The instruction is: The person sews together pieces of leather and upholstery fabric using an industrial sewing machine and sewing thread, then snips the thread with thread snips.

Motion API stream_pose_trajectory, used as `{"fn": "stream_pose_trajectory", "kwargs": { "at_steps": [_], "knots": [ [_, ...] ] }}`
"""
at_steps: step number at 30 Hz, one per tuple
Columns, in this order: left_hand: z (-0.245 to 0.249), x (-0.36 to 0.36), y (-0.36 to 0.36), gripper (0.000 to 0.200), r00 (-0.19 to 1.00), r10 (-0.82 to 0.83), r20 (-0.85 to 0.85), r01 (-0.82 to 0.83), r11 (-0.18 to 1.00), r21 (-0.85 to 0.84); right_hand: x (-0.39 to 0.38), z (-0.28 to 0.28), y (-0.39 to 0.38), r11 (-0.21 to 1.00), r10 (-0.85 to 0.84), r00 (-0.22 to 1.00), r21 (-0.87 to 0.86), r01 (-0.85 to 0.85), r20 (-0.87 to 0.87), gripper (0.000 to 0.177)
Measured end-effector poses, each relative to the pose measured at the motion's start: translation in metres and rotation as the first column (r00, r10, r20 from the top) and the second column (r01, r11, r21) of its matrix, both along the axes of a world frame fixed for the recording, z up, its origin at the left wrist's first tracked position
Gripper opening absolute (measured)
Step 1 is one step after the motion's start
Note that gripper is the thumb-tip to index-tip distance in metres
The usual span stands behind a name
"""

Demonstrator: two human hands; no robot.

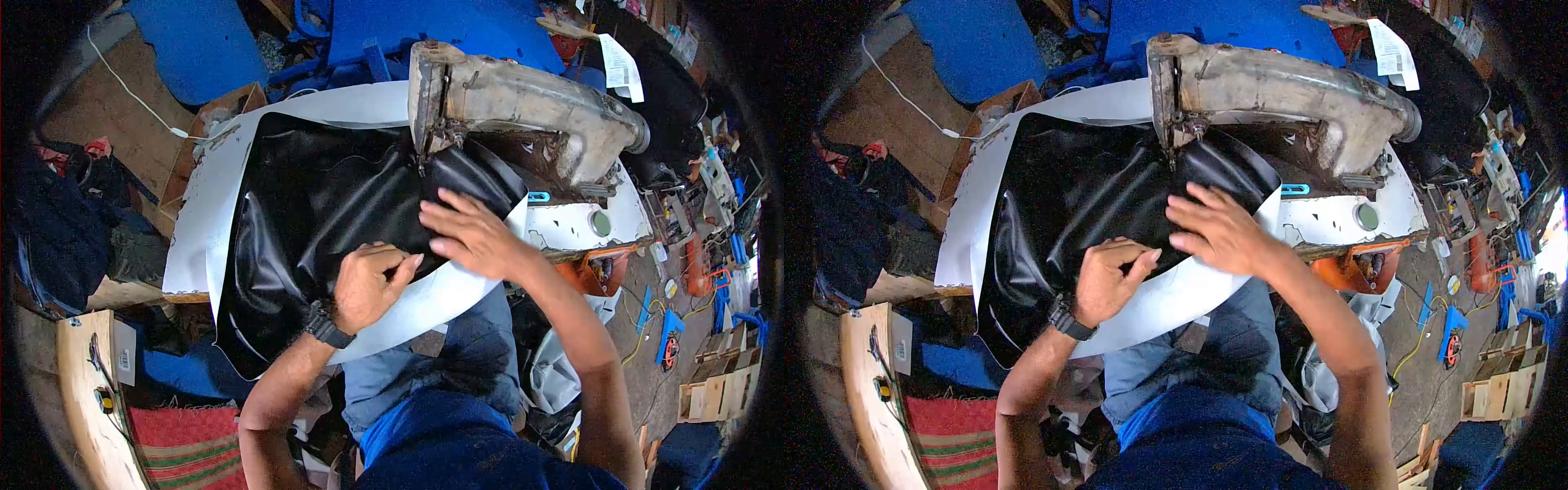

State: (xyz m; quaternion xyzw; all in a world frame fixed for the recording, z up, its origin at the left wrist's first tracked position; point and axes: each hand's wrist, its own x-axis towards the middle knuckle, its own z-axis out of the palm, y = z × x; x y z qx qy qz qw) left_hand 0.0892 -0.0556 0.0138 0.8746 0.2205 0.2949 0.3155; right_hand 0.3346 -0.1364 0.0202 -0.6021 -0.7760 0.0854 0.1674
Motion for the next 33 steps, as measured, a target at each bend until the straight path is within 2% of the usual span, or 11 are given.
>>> {"fn": "stream_pose_trajectory", "kwargs": {
  "at_steps": [2, 5, 6, 11, 13, 15, 19, 23, 26, 30, 33],
  "knots": [
    [-0.006, -0.012, 0.005, 0.019, 0.998, 0.024, -0.064, -0.026, 0.999, -0.031, -0.013, -0.006, -0.048, 0.994, 0.107, 0.993, 0.004, -0.108, 0.058, 0.065],
    [-0.010, -0.014, 0.004, 0.029, 0.999, -0.016, 0.039, 0.005, 0.968, 0.251, -0.046, -0.004, -0.109, 0.980, 0.192, 0.965, 0.021, -0.199, 0.179, 0.066],
    [-0.004, -0.014, -0.003, 0.047, 0.997, -0.019, -0.071, 0.038, 0.959, 0.282, -0.049, -0.014, -0.120, 0.981, 0.190, 0.971, 0.008, -0.193, 0.146, 0.064],
    [-0.023, -0.001, -0.006, 0.048, 0.987, -0.018, -0.157, 0.108, 0.801, 0.589, -0.043, 0.030, -0.108, 0.998, -0.001, 0.972, 0.055, 0.014, -0.235, 0.037],
    [-0.027, -0.004, 0.001, 0.041, 0.987, -0.058, -0.149, 0.140, 0.763, 0.631, -0.028, 0.030, -0.080, 0.968, 0.045, 0.998, 0.248, -0.031, -0.049, 0.057],
    [-0.021, -0.001, 0.001, 0.032, 0.992, -0.060, -0.108, 0.115, 0.760, 0.639, -0.018, 0.030, -0.063, 0.977, -0.062, 0.988, 0.211, 0.031, 0.142, 0.064],
    [0.004, 0.008, 0.027, 0.024, 0.983, -0.182, 0.032, 0.117, 0.748, 0.654, 0.002, 0.021, -0.040, 0.982, 0.014, 0.992, 0.187, -0.037, 0.123, 0.053],
    [0.005, 0.017, 0.054, 0.034, 0.965, -0.247, -0.086, 0.243, 0.724, 0.646, 0.011, 0.023, -0.033, 0.989, 0.108, 0.983, 0.081, -0.121, 0.149, 0.030],
    [0.011, 0.014, 0.045, 0.041, 0.941, -0.269, -0.204, 0.315, 0.916, 0.250, 0.010, 0.000, -0.039, 0.990, 0.131, 0.979, 0.029, -0.137, 0.154, 0.035],
    [0.020, 0.013, 0.056, 0.039, 0.858, -0.399, -0.323, 0.504, 0.777, 0.378, 0.011, 0.002, -0.042, 0.986, 0.155, 0.976, 0.039, -0.163, 0.154, 0.047],
    [0.002, 0.018, 0.069, 0.037, 0.828, -0.504, -0.246, 0.559, 0.704, 0.438, 0.016, 0.007, -0.038, 0.981, 0.192, 0.967, 0.010, -0.196, 0.165, 0.046]
  ]
}}
